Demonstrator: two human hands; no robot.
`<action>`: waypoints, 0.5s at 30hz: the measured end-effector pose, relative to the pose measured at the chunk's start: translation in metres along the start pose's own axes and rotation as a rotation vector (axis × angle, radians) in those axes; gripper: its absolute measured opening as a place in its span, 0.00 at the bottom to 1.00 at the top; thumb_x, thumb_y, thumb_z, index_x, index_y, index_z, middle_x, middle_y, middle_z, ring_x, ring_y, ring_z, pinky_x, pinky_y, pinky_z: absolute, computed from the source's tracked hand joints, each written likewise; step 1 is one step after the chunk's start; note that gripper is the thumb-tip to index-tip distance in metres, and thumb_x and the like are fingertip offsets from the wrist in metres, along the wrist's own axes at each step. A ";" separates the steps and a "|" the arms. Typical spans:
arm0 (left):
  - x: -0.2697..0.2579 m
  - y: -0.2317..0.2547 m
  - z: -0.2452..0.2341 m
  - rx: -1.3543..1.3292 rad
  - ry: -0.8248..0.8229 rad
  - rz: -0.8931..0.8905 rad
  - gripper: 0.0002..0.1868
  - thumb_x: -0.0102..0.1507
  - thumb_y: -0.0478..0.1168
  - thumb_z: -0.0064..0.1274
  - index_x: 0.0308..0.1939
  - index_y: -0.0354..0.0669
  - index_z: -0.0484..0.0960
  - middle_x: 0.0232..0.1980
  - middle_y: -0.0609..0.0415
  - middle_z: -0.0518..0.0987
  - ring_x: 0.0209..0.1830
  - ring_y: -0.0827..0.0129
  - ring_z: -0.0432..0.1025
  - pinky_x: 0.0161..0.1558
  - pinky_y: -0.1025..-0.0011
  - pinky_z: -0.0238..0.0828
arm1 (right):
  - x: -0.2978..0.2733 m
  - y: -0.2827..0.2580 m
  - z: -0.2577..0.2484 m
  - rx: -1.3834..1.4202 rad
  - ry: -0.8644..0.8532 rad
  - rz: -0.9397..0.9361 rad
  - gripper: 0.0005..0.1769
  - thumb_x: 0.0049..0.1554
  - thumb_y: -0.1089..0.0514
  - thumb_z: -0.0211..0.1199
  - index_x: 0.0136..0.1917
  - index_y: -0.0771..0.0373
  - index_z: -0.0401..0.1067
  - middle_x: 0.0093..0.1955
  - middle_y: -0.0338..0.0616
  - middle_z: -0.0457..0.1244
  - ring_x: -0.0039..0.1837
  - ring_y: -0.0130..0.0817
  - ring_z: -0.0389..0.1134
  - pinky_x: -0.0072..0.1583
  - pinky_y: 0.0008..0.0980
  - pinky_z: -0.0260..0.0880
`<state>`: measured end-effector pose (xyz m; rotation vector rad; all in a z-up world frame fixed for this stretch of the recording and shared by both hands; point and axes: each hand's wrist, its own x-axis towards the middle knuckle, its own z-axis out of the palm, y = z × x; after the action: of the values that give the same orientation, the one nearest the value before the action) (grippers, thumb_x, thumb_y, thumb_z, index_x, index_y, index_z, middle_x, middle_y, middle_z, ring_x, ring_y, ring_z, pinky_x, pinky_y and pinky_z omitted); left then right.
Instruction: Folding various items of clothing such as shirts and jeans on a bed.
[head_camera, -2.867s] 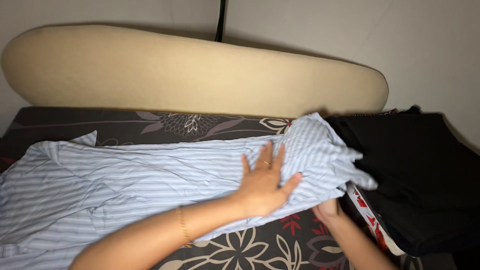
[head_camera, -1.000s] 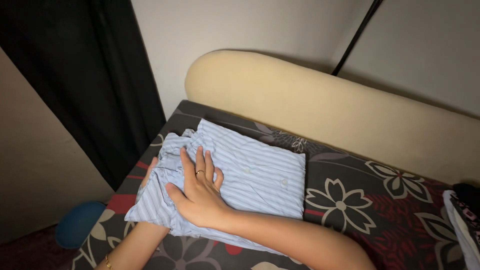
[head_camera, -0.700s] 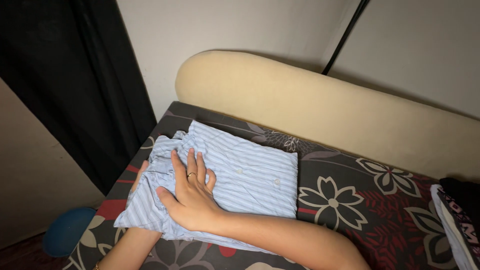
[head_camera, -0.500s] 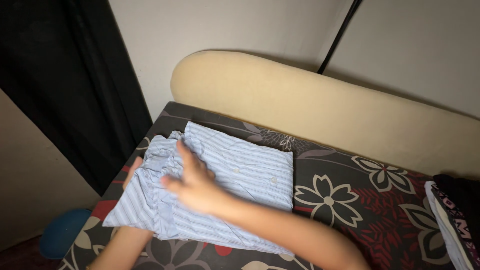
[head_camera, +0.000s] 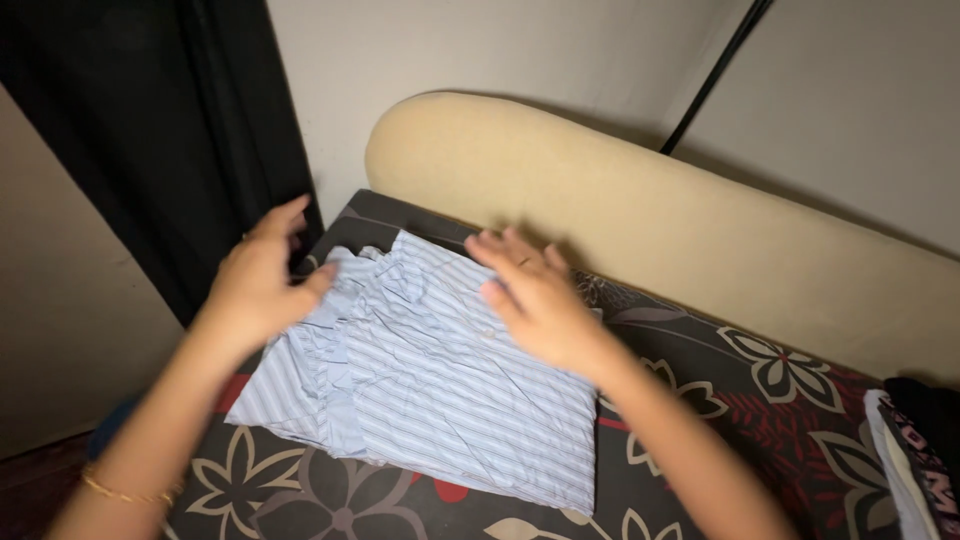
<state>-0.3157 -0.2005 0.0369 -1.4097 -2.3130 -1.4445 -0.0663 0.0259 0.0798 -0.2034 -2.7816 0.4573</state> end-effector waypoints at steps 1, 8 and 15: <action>-0.004 0.038 0.001 0.006 0.002 -0.003 0.34 0.56 0.45 0.59 0.65 0.39 0.72 0.56 0.39 0.82 0.54 0.50 0.77 0.51 0.57 0.74 | 0.003 0.001 -0.001 0.005 0.000 -0.004 0.30 0.66 0.47 0.47 0.80 0.50 0.56 0.83 0.48 0.48 0.85 0.48 0.40 0.77 0.62 0.30; -0.032 0.077 0.062 0.888 0.003 -0.131 0.37 0.63 0.71 0.47 0.30 0.37 0.85 0.24 0.45 0.80 0.22 0.53 0.78 0.23 0.57 0.72 | 0.007 0.012 0.031 -0.152 0.017 0.079 0.31 0.65 0.44 0.51 0.79 0.52 0.55 0.74 0.53 0.55 0.77 0.52 0.51 0.75 0.61 0.41; -0.041 0.067 0.045 0.719 0.000 -0.119 0.21 0.62 0.58 0.53 0.34 0.43 0.83 0.23 0.45 0.80 0.22 0.50 0.77 0.22 0.54 0.70 | 0.016 0.006 0.027 -0.002 0.280 -0.130 0.24 0.60 0.61 0.60 0.70 0.47 0.70 0.45 0.50 0.58 0.49 0.47 0.61 0.52 0.44 0.66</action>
<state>-0.2265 -0.1850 0.0373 -1.0597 -2.5484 -0.5033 -0.0893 0.0270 0.0581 -0.0791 -2.5030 0.3627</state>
